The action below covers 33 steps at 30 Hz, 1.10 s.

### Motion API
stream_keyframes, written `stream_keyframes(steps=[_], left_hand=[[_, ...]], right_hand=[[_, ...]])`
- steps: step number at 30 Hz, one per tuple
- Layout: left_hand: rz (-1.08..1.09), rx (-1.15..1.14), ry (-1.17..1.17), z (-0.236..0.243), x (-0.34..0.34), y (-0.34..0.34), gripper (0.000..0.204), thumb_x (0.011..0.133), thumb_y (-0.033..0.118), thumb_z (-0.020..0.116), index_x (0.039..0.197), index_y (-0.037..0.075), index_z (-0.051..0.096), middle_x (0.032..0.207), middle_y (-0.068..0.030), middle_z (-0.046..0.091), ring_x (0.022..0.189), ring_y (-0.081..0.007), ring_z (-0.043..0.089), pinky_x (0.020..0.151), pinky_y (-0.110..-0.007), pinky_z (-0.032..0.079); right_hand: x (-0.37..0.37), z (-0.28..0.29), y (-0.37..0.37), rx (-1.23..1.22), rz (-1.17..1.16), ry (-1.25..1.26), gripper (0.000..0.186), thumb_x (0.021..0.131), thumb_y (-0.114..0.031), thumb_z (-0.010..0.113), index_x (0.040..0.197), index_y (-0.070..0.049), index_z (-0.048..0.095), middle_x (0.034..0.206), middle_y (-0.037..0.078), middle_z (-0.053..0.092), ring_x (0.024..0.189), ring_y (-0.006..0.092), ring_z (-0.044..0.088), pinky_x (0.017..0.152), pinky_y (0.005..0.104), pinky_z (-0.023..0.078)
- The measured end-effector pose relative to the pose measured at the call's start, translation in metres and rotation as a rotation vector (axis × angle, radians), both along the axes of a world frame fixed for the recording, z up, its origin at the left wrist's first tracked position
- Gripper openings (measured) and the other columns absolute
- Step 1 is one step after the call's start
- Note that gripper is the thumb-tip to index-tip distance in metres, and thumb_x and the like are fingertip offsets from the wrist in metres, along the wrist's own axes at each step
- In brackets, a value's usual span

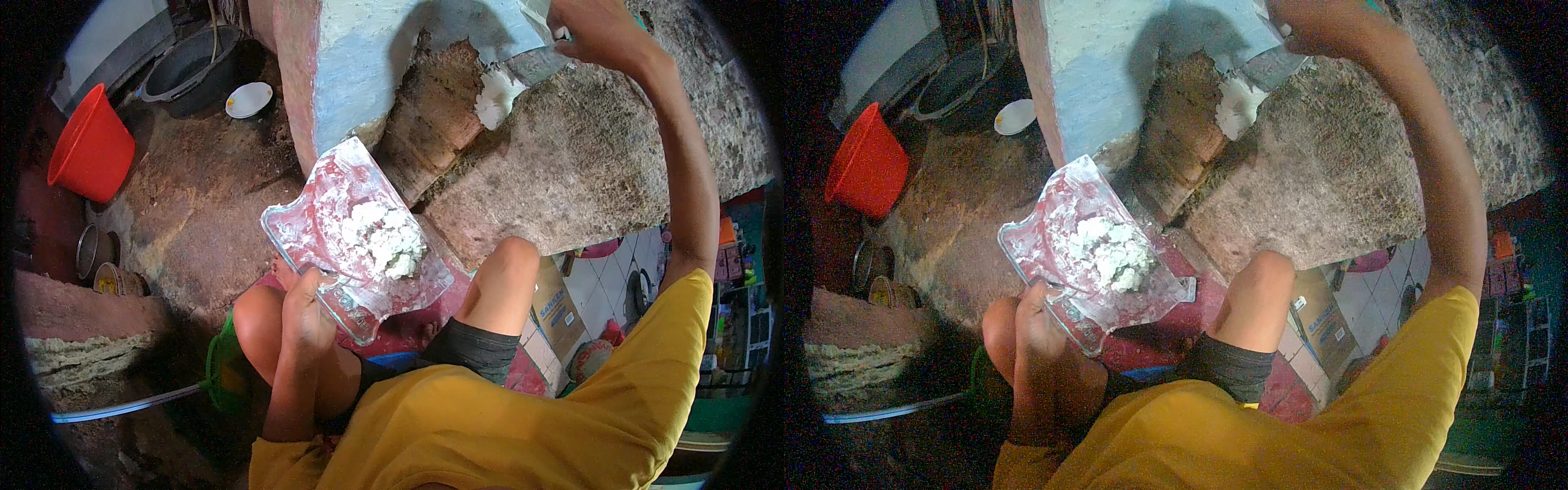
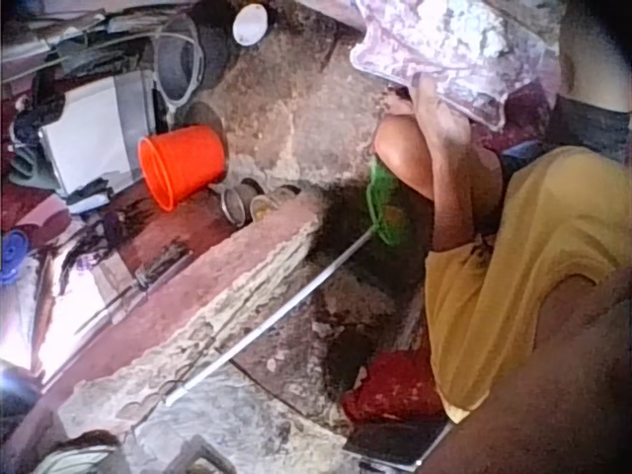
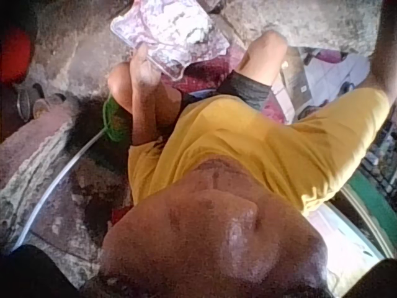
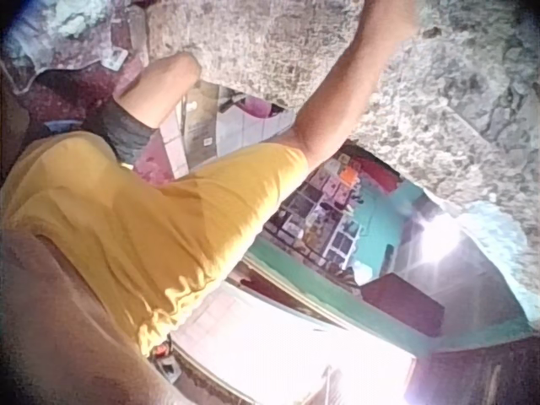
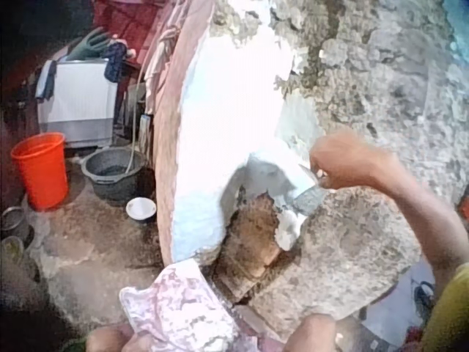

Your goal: The person uses a putty knife to apply white patching compound from a tray onto a damaged wall surface.

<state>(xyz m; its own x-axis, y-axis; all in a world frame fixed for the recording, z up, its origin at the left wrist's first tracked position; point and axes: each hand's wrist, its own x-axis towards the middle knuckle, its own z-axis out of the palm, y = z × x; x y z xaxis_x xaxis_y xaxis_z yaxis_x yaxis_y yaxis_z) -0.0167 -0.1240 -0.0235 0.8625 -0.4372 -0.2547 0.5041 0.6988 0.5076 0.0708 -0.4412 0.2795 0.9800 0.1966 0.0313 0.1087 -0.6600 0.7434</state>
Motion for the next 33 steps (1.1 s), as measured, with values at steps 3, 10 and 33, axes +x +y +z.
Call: stream_keyframes(steps=[3, 10, 33], left_hand=[[0.015, -0.053, 0.034, 0.006, 0.001, -0.001, 0.055, 0.074, -0.004, 0.041, 0.129, -0.003, 0.034, 0.118, -0.0186, 0.052, 0.106, -0.0315, 0.056, 0.091, -0.045, 0.047], [-0.009, -0.049, 0.05, 0.013, 0.0, -0.004, 0.057, 0.073, -0.006, 0.04, 0.129, -0.002, 0.032, 0.116, -0.0184, 0.052, 0.103, -0.0307, 0.058, 0.087, -0.044, 0.05], [-0.06, 0.16, 0.103, 0.066, -0.008, 0.007, 0.049, 0.075, 0.009, 0.046, 0.122, -0.006, 0.045, 0.113, -0.0202, 0.058, 0.099, -0.0323, 0.06, 0.092, -0.044, 0.047]], right_hand=[[-0.009, 0.012, 0.003, 0.016, 0.007, -0.005, 0.017, 0.063, -0.02, 0.066, 0.074, -0.007, 0.068, 0.068, 0.017, 0.061, 0.068, 0.0344, 0.061, 0.059, 0.0445, 0.047], [-0.031, 0.022, 0.008, 0.053, 0.112, -0.062, 0.018, 0.064, -0.022, 0.067, 0.076, -0.009, 0.069, 0.068, 0.016, 0.062, 0.069, 0.0338, 0.061, 0.059, 0.0421, 0.047], [-0.126, -0.144, 0.008, 1.88, 0.173, 0.397, 0.013, 0.078, -0.012, 0.071, 0.089, -0.004, 0.069, 0.083, 0.004, 0.066, 0.076, 0.0093, 0.059, 0.069, 0.0246, 0.047]])
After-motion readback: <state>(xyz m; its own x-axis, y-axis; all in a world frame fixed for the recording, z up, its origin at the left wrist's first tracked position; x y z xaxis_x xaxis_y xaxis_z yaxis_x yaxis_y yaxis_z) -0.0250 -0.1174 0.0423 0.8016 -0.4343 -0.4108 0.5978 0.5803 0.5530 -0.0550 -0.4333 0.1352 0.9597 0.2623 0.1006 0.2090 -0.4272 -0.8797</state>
